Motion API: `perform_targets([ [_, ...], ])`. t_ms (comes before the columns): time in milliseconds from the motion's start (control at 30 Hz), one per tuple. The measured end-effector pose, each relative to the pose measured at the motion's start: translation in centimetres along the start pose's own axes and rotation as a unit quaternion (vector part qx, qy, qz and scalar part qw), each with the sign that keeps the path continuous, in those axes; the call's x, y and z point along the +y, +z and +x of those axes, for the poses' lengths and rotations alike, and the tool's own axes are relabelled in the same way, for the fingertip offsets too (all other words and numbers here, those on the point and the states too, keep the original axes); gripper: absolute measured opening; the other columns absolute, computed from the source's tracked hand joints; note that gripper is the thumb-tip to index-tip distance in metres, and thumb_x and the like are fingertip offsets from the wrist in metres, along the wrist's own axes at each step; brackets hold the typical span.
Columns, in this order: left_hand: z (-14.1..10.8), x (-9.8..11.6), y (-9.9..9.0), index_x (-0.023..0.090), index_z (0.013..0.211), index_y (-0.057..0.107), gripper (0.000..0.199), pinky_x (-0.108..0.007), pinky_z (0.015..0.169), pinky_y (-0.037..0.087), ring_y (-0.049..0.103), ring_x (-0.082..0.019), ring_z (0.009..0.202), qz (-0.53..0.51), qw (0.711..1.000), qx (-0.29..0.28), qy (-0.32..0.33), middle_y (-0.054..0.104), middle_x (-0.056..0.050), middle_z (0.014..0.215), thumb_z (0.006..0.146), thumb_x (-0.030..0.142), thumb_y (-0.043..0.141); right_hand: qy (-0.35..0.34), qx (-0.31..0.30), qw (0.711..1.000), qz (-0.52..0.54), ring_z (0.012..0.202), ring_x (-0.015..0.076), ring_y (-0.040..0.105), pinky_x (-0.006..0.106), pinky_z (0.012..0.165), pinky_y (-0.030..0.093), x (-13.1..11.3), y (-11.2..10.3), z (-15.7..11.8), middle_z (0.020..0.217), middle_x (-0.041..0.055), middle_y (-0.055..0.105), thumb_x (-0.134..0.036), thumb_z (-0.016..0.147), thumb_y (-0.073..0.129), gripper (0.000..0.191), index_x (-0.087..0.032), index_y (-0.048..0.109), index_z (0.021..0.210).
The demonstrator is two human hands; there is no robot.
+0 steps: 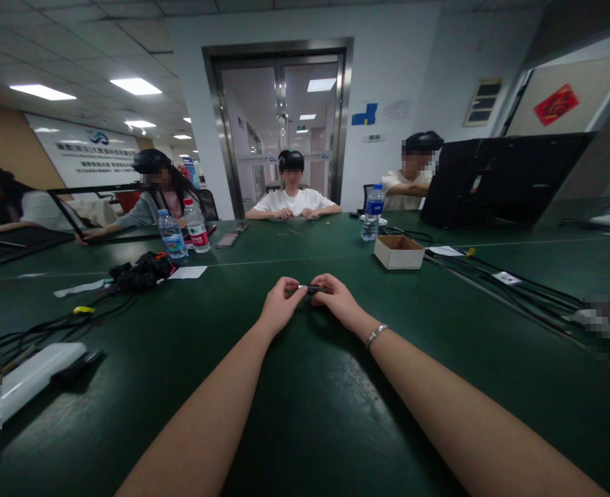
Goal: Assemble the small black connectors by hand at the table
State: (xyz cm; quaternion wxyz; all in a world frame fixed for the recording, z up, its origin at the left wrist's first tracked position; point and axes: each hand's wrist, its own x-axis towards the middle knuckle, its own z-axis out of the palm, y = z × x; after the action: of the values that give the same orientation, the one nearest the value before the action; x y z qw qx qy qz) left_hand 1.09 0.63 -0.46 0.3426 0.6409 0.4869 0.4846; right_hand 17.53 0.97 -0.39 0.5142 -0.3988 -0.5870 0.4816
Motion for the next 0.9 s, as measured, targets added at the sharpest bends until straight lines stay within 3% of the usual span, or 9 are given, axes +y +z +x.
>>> perform_targets([
  [100,-0.23,0.31,-0.12,0.020,0.108,0.057,0.036,-0.028,0.069,0.050,0.061,-0.014,0.077,-0.013,1.000,-0.004,0.016,0.062,-0.007,0.104,0.075,0.032,0.065,0.004,0.000,1.000,0.004,0.064,0.0112,0.058,0.027,0.066,0.048,-0.01,0.04,-0.04,0.074,-0.0040,0.058,-0.016,0.061,0.061,0.028,-0.021,0.055,0.087],
  [267,-0.28,0.56,-0.21,0.021,0.098,0.063,0.022,-0.027,0.069,0.050,0.060,-0.014,0.078,-0.004,0.999,-0.019,0.026,0.063,-0.006,0.100,0.076,0.023,0.060,0.003,0.002,1.000,-0.003,0.065,0.0112,0.058,0.026,0.066,0.049,-0.02,0.01,-0.07,0.074,-0.0042,0.058,-0.015,0.061,0.061,0.027,-0.021,0.055,0.087],
  [533,-0.01,0.20,-0.10,0.019,0.091,0.066,0.017,-0.026,0.068,0.049,0.060,-0.016,0.079,-0.004,1.000,-0.007,0.018,0.065,-0.006,0.094,0.076,0.025,0.060,0.006,-0.001,1.000,-0.010,0.064,0.0107,0.057,0.026,0.065,0.049,-0.10,-0.01,-0.03,0.075,-0.0041,0.058,-0.016,0.061,0.062,0.027,-0.021,0.055,0.087],
  [900,-0.17,0.46,-0.01,0.017,0.079,0.062,0.029,-0.024,0.058,0.045,0.056,-0.013,0.063,-0.013,1.000,-0.017,-0.020,0.061,-0.001,0.068,0.079,0.045,0.056,-0.005,0.000,1.000,-0.020,0.063,0.0107,0.057,0.024,0.062,0.046,-0.14,0.05,0.03,0.071,-0.0048,0.057,-0.014,0.060,0.059,0.027,-0.020,0.055,0.086],
])
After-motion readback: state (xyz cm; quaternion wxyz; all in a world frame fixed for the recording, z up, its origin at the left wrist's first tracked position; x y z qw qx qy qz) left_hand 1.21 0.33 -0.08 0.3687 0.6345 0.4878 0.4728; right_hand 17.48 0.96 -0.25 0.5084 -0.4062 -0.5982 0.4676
